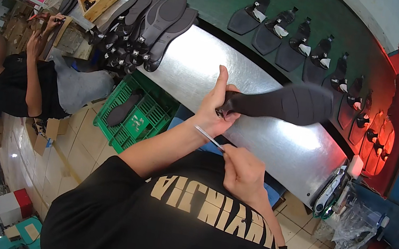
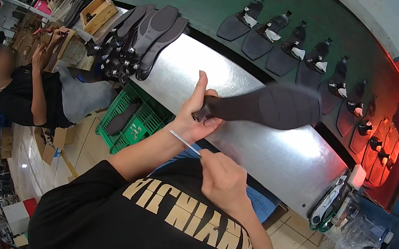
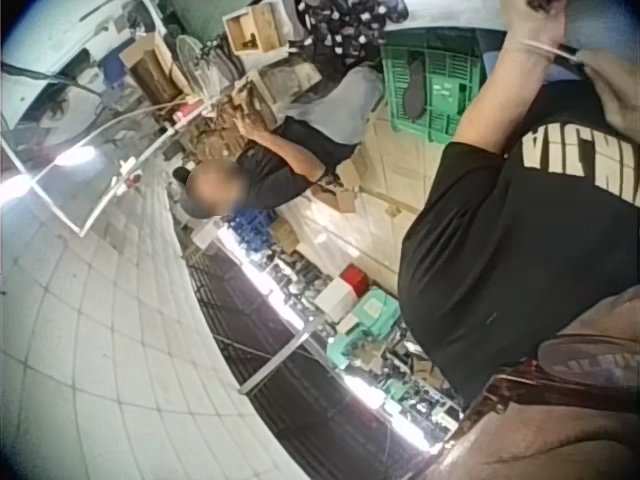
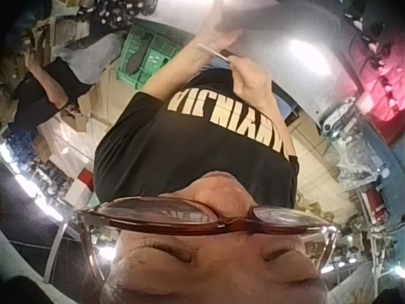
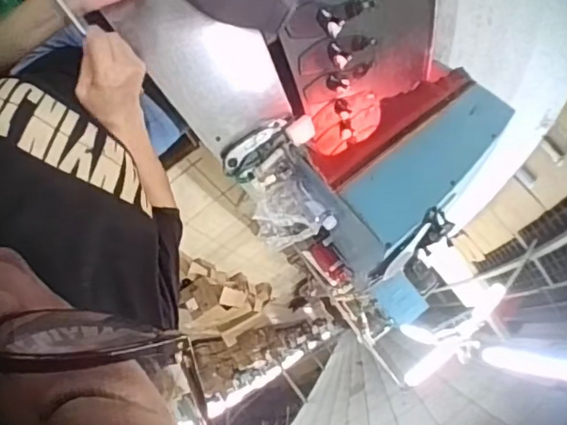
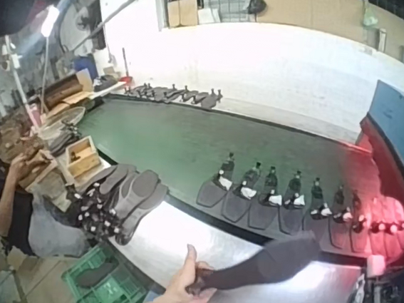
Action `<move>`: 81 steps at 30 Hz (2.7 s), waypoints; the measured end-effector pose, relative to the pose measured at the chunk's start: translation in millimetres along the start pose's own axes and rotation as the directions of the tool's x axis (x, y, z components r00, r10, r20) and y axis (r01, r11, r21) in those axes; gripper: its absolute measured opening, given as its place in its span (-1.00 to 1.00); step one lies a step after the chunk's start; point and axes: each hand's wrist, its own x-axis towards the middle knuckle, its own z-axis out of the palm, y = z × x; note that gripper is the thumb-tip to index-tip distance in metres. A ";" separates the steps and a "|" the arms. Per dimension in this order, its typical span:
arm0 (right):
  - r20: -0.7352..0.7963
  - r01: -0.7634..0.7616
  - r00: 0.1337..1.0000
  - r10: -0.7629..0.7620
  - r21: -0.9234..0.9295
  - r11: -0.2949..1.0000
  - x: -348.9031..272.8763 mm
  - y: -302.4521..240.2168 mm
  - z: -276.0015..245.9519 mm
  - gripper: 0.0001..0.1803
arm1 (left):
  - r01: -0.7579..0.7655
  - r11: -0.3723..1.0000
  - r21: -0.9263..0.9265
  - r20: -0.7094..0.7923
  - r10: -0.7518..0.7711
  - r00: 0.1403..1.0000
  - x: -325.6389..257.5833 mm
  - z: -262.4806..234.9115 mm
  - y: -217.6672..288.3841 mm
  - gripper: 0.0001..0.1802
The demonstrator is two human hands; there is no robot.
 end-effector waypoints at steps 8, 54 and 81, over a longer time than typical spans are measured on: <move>-0.196 -0.224 0.958 0.210 -0.050 0.973 9.5 16.9 -7.2 -0.92 | 0.234 0.907 -0.350 0.198 -0.173 0.965 -0.8 7.3 -13.2 -0.45; -0.450 -0.500 0.789 0.420 -0.072 0.863 -40.1 77.2 -83.4 -0.73 | -0.293 0.532 0.795 -0.173 0.661 0.730 -61.4 -96.2 243.4 -0.48; -0.648 -0.662 0.716 0.259 -0.514 0.545 -110.9 100.0 -137.4 -0.37 | -0.267 -0.527 0.806 0.583 0.631 0.512 234.8 -25.5 140.3 -0.62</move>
